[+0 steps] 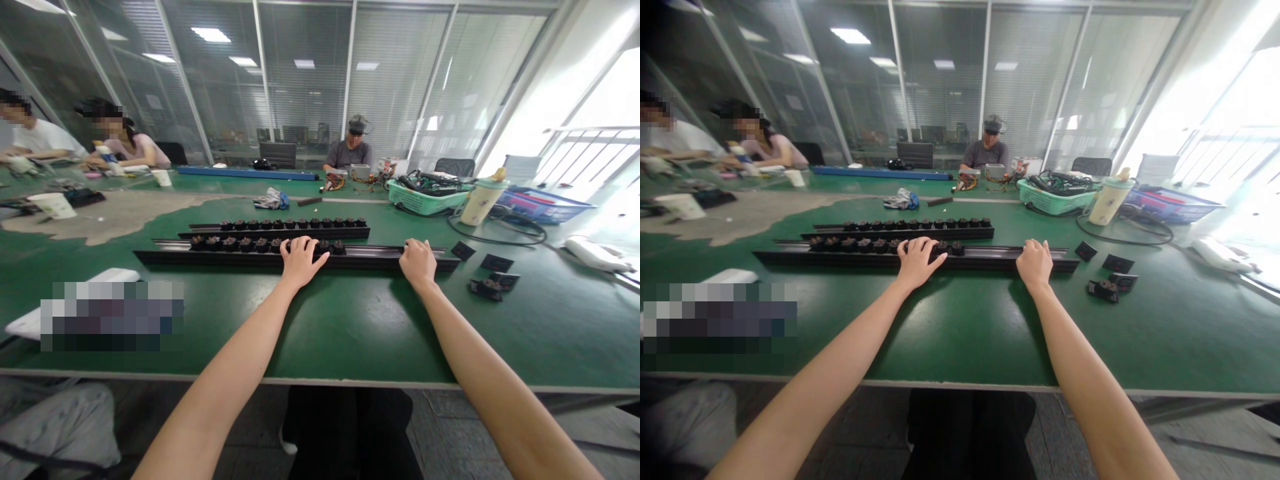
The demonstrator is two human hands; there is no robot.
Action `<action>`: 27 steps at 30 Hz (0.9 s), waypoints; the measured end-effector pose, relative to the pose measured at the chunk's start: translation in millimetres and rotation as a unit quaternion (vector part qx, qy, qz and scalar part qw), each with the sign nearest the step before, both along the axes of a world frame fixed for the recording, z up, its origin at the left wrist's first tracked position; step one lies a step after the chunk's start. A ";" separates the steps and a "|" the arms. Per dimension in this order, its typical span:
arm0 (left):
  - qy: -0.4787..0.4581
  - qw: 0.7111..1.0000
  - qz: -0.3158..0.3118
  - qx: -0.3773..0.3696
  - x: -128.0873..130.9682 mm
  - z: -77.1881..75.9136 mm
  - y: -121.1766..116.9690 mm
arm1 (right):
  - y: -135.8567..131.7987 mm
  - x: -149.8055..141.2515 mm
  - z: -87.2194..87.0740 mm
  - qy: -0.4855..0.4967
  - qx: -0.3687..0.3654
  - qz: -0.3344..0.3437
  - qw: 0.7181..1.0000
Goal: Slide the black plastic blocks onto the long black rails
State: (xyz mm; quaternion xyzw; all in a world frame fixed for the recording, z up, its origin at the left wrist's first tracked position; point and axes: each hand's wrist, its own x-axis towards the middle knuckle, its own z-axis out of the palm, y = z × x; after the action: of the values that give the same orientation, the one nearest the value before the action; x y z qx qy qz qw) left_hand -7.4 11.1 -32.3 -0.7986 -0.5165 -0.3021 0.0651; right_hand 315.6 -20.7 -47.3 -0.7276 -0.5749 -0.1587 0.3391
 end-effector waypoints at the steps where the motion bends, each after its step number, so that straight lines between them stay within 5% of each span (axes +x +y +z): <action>1: 0.000 1.000 0.000 0.000 0.2 0.2 -0.2 | -0.3 0.1 0.1 0.001 -0.003 0.000 1.000; 27: -0.005 1.000 -0.003 0.003 -0.6 -2.2 0.8 | 3.4 13.4 -4.4 -0.003 0.002 -0.036 0.999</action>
State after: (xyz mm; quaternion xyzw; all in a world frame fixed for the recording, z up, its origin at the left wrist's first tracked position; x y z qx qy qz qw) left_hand -8.0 11.9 -34.5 -0.7982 -0.5135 -0.3084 0.0641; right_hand 329.0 -17.2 -51.6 -0.7466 -0.5492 -0.1736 0.3330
